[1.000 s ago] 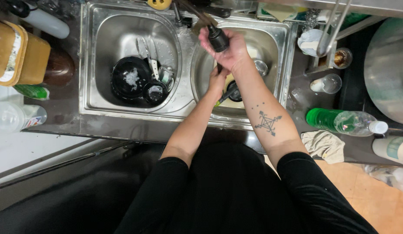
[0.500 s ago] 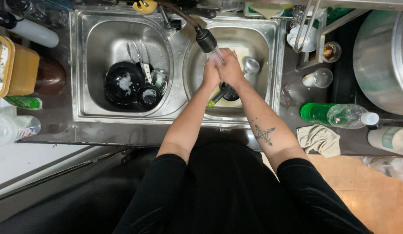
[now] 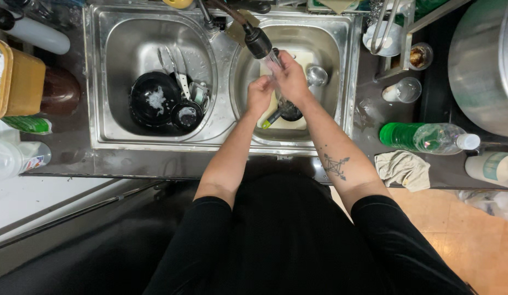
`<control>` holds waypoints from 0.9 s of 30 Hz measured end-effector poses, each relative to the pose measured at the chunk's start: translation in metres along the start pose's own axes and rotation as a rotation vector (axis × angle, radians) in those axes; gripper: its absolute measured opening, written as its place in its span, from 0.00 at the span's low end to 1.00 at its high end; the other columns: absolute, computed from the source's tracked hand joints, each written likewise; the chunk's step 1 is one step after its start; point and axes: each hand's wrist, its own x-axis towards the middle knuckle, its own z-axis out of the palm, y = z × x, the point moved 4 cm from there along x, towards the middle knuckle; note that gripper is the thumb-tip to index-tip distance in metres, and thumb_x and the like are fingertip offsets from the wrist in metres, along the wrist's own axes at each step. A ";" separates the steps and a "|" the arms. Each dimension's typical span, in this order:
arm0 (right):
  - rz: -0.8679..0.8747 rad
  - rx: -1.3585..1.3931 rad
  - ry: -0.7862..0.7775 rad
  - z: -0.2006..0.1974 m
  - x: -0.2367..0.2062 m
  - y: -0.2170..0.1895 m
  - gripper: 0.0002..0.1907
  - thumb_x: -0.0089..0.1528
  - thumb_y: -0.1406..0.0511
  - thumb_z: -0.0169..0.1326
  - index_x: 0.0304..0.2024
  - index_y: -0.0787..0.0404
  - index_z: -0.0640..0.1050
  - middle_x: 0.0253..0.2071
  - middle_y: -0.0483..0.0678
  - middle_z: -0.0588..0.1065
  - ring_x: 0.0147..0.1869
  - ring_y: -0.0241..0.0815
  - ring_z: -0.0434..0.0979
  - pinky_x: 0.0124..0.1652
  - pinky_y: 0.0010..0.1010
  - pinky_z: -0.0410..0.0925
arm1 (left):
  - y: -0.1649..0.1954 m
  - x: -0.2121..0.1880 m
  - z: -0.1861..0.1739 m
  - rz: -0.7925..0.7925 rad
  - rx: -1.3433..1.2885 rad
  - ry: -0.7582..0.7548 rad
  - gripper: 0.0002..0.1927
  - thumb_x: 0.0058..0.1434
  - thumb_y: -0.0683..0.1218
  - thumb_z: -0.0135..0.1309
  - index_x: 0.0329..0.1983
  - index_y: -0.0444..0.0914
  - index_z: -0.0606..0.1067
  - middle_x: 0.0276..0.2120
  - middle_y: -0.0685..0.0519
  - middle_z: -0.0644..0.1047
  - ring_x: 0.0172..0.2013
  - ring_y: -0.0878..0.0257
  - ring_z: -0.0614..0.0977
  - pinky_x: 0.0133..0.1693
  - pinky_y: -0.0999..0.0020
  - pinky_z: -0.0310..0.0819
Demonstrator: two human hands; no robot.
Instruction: The person washes dishes at a double kitchen sink. They scrub a metal bowl with a sponge, rinse a knife and a cutting board under running water, scrub a black pan, and wash utensils and other dishes one at a time, rinsing each under the faucet.
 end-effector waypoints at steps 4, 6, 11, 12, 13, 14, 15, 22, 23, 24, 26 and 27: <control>0.039 0.050 -0.043 -0.001 0.005 -0.002 0.05 0.72 0.71 0.57 0.46 0.64 0.73 0.34 0.39 0.69 0.38 0.27 0.65 0.37 0.22 0.63 | 0.002 0.004 0.001 0.025 -0.088 0.087 0.05 0.64 0.33 0.55 0.40 0.32 0.80 0.32 0.55 0.82 0.34 0.71 0.79 0.39 0.74 0.75; 0.091 0.078 -0.035 0.000 0.004 -0.001 0.05 0.71 0.71 0.57 0.47 0.64 0.74 0.33 0.38 0.70 0.37 0.27 0.66 0.36 0.23 0.63 | 0.001 0.005 0.002 -0.020 -0.218 0.102 0.06 0.63 0.33 0.55 0.41 0.31 0.80 0.33 0.55 0.82 0.34 0.70 0.80 0.39 0.74 0.74; -0.002 -0.104 -0.107 0.006 -0.002 -0.018 0.09 0.67 0.70 0.60 0.49 0.63 0.78 0.37 0.38 0.77 0.42 0.26 0.74 0.43 0.22 0.70 | 0.005 0.001 0.000 -0.026 -0.129 0.077 0.04 0.64 0.32 0.56 0.39 0.31 0.78 0.33 0.53 0.82 0.35 0.68 0.81 0.40 0.72 0.75; 0.007 -0.099 -0.122 0.008 -0.002 -0.020 0.09 0.67 0.70 0.60 0.49 0.63 0.78 0.37 0.38 0.77 0.42 0.27 0.74 0.43 0.22 0.70 | 0.006 -0.001 -0.001 -0.027 -0.019 0.065 0.05 0.64 0.32 0.54 0.41 0.32 0.78 0.32 0.53 0.82 0.35 0.68 0.80 0.40 0.72 0.75; 0.019 -0.093 -0.137 0.010 -0.003 -0.021 0.09 0.66 0.69 0.60 0.49 0.63 0.78 0.37 0.38 0.77 0.42 0.27 0.74 0.43 0.22 0.70 | 0.007 -0.003 -0.002 -0.030 0.093 0.053 0.07 0.64 0.31 0.53 0.43 0.32 0.78 0.32 0.53 0.81 0.35 0.68 0.80 0.40 0.72 0.74; 0.126 0.000 -0.127 0.011 -0.003 -0.018 0.11 0.66 0.68 0.59 0.50 0.61 0.77 0.35 0.37 0.76 0.38 0.28 0.74 0.39 0.22 0.69 | 0.008 -0.004 -0.003 -0.026 0.052 0.048 0.09 0.62 0.31 0.52 0.44 0.33 0.77 0.33 0.54 0.81 0.36 0.69 0.80 0.41 0.72 0.74; 0.232 0.092 -0.118 0.013 -0.002 -0.014 0.12 0.65 0.67 0.57 0.51 0.59 0.76 0.33 0.36 0.75 0.35 0.28 0.74 0.35 0.23 0.69 | 0.009 -0.005 -0.002 -0.020 0.012 0.044 0.11 0.60 0.31 0.52 0.45 0.33 0.76 0.35 0.55 0.81 0.37 0.69 0.81 0.41 0.72 0.74; 0.103 0.158 -0.130 0.010 0.004 -0.005 0.12 0.69 0.68 0.58 0.54 0.63 0.76 0.37 0.36 0.73 0.41 0.26 0.70 0.41 0.21 0.68 | -0.003 -0.001 0.006 -0.106 -0.268 0.086 0.09 0.58 0.31 0.56 0.40 0.32 0.78 0.35 0.55 0.79 0.36 0.71 0.77 0.39 0.74 0.71; 0.099 0.146 -0.113 0.006 0.004 -0.005 0.11 0.69 0.68 0.58 0.54 0.63 0.76 0.37 0.37 0.73 0.41 0.26 0.70 0.41 0.21 0.67 | -0.003 0.000 0.007 -0.108 -0.244 0.064 0.04 0.61 0.33 0.58 0.38 0.31 0.78 0.33 0.55 0.78 0.35 0.70 0.75 0.38 0.73 0.69; 0.095 0.135 -0.097 0.001 0.004 -0.004 0.11 0.70 0.68 0.57 0.54 0.63 0.76 0.37 0.37 0.73 0.41 0.26 0.71 0.41 0.21 0.67 | -0.003 0.000 0.008 -0.110 -0.220 0.042 0.02 0.65 0.35 0.61 0.36 0.30 0.79 0.31 0.55 0.77 0.33 0.70 0.73 0.36 0.72 0.67; 0.054 0.154 -0.032 -0.015 0.004 -0.005 0.10 0.71 0.67 0.56 0.54 0.62 0.76 0.39 0.40 0.76 0.44 0.29 0.74 0.45 0.23 0.70 | -0.004 0.000 0.009 -0.095 -0.195 -0.023 0.05 0.66 0.38 0.62 0.35 0.30 0.80 0.30 0.55 0.78 0.32 0.70 0.74 0.36 0.73 0.68; 0.016 0.184 0.013 -0.026 0.006 -0.008 0.10 0.71 0.67 0.55 0.54 0.62 0.76 0.41 0.42 0.78 0.46 0.31 0.77 0.49 0.24 0.72 | -0.002 0.000 0.009 -0.079 -0.195 -0.064 0.04 0.64 0.39 0.61 0.36 0.31 0.81 0.31 0.55 0.81 0.33 0.71 0.77 0.37 0.73 0.72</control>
